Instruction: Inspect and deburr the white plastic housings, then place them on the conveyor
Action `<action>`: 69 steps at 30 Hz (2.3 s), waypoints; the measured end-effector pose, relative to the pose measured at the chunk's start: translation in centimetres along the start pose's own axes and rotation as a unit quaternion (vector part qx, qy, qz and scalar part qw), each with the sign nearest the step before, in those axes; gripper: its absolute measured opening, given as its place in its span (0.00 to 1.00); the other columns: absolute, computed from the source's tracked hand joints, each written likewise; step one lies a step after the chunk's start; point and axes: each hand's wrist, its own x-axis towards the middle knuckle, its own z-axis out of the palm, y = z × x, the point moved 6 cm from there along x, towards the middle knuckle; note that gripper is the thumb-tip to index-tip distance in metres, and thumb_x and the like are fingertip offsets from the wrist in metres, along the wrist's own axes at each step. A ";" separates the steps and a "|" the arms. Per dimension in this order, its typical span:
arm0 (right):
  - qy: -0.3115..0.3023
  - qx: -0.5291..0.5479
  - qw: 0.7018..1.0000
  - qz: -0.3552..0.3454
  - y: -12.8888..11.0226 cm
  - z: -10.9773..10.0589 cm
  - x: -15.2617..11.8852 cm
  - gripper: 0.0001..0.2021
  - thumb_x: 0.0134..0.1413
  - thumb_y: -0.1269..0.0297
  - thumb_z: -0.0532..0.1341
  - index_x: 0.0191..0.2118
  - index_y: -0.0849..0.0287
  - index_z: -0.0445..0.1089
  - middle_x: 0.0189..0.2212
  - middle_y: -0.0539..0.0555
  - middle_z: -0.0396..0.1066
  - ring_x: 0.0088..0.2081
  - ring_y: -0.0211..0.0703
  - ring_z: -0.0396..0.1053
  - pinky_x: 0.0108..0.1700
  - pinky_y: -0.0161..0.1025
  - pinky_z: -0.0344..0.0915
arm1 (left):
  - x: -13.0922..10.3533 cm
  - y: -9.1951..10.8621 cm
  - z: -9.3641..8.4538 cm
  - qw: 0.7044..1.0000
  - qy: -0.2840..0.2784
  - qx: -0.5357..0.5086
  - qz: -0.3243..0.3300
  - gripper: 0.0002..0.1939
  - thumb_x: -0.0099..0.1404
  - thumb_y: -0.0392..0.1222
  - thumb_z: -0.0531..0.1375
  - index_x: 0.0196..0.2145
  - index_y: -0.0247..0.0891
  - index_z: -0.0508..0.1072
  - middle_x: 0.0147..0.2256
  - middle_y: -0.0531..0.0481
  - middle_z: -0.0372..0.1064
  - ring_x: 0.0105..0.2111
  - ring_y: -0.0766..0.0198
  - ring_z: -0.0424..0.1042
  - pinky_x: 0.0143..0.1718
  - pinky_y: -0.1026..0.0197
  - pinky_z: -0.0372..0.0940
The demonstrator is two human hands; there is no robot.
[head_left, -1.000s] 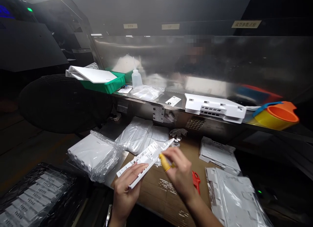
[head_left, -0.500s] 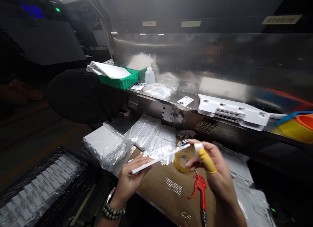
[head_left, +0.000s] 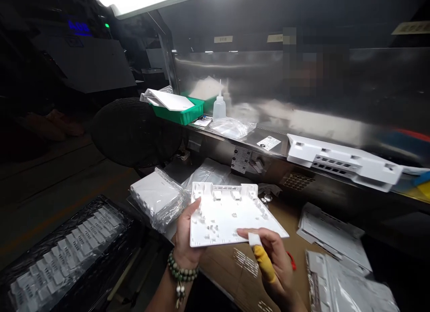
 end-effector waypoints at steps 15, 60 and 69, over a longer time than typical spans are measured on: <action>-0.065 -0.214 0.964 -0.144 -6.6 5.9 1.0 0.11 0.64 0.73 0.61 0.50 0.57 0.71 0.38 0.57 0.73 0.38 0.45 0.73 0.38 0.39 0.72 | 0.6 -0.9 2.0 0.990 0.109 -0.068 0.062 0.35 0.69 0.39 0.58 0.70 0.55 0.57 0.62 0.49 0.71 0.57 0.47 0.75 0.64 0.39 0.62; 0.147 -0.254 0.953 -0.071 -4.4 -6.2 6.1 0.15 0.61 0.77 0.58 0.48 0.54 0.76 0.44 0.54 0.71 0.46 0.43 0.71 0.49 0.39 0.68 | -4.2 1.5 -6.3 0.989 -0.042 -0.140 -0.023 0.28 0.73 0.44 0.51 0.68 0.59 0.61 0.67 0.58 0.62 0.71 0.49 0.49 0.70 0.38 0.41; 0.130 -0.236 0.963 -0.028 -1.0 -6.4 5.5 0.15 0.59 0.74 0.58 0.46 0.53 0.77 0.44 0.54 0.73 0.47 0.45 0.72 0.47 0.39 0.69 | -4.3 0.5 -6.8 0.995 0.040 -0.094 -0.001 0.35 0.68 0.37 0.57 0.69 0.62 0.58 0.67 0.58 0.63 0.70 0.47 0.51 0.71 0.39 0.42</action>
